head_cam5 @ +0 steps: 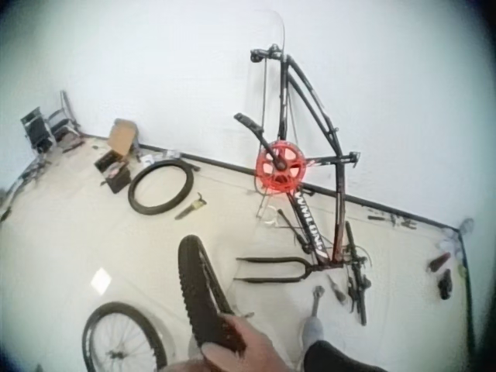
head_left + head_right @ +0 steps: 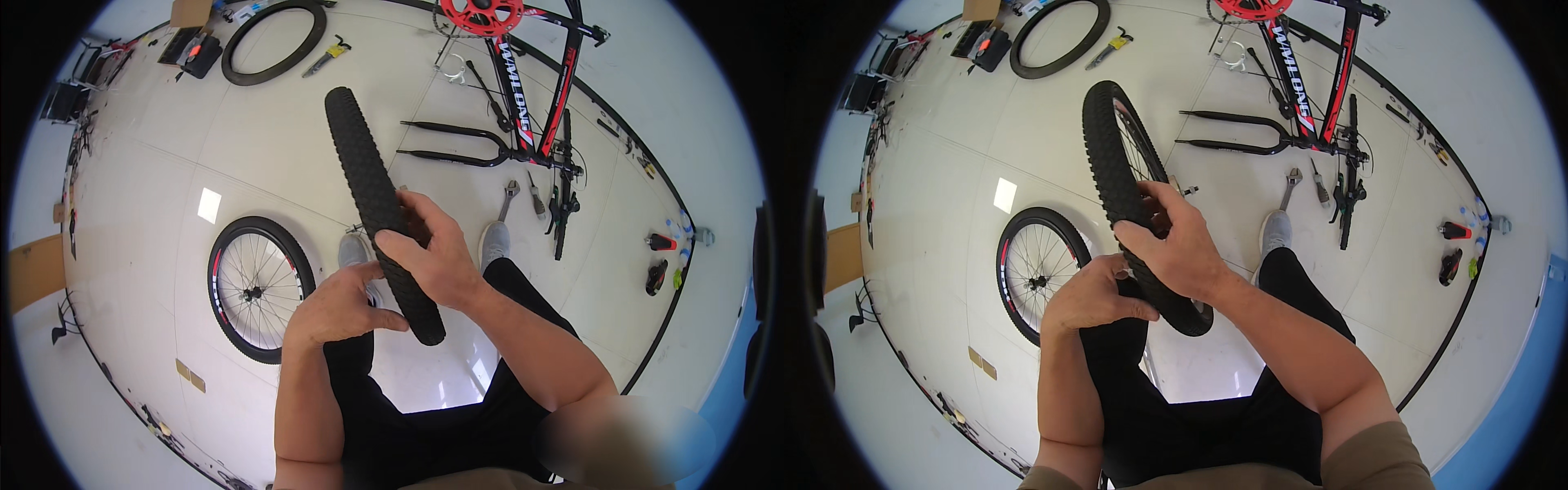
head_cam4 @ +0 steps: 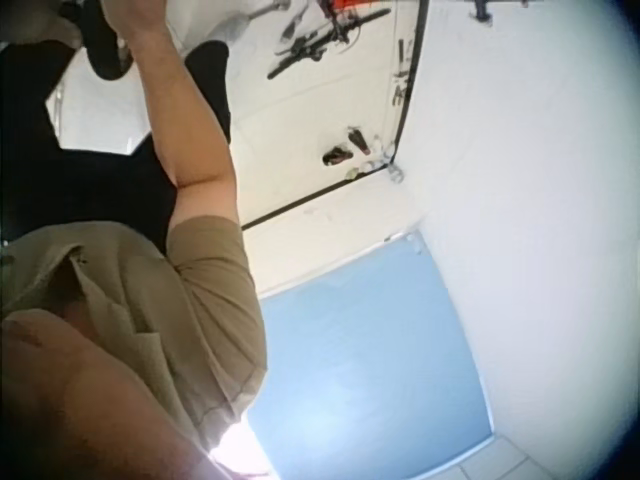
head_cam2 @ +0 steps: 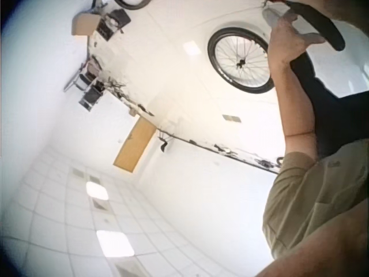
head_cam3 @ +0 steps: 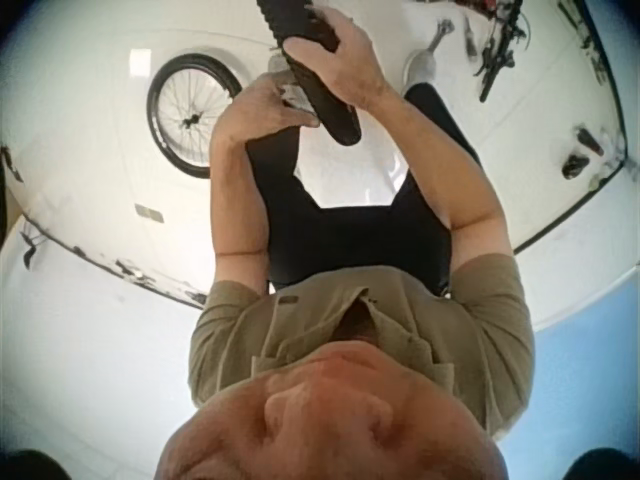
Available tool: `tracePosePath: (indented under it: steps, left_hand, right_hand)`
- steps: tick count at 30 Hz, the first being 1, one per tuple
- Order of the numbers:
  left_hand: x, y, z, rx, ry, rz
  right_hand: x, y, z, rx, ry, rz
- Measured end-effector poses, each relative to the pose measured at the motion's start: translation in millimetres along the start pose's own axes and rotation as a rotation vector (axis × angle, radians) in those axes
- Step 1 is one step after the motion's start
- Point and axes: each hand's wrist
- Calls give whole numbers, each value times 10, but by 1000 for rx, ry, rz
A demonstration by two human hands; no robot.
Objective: The person removes a bicycle tire from a wheel rim by hand, inspects the tire and rim, and then attempts to reseat the tire onto the rim. The person handles the wheel and tire repeatedly throughout the clip.
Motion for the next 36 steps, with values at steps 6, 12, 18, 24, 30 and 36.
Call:
tracePosePath:
  steps: [6, 12, 18, 24, 30, 36]
  left_hand:
    - [2, 271, -379, -88, -140, 713]
    - [-197, 448, -67, 90, -1128, 647]
    - [-177, 462, 56, -5, -1135, 535]
    - [-71, 526, 92, 73, -1154, 565]
    - [110, 655, 245, 49, -1200, 523]
    - [290, 697, 359, -82, -868, 1059]
  right_hand:
    - [94, -90, 161, -26, 69, 5]
    - [185, -407, 419, 127, 84, 67]
    - [221, -592, 455, 279, 208, 184]
    - [130, -528, 372, -127, -285, 90]
    - [190, -543, 131, -283, -580, -77]
    - [68, -335, -5, -336, -680, 6]
Point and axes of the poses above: each hand's wrist, its own y-axis towards the middle knuckle, its own x-axis out of the palm, z = x × y, and after that the axes turned 14 degrees about y, right-handed
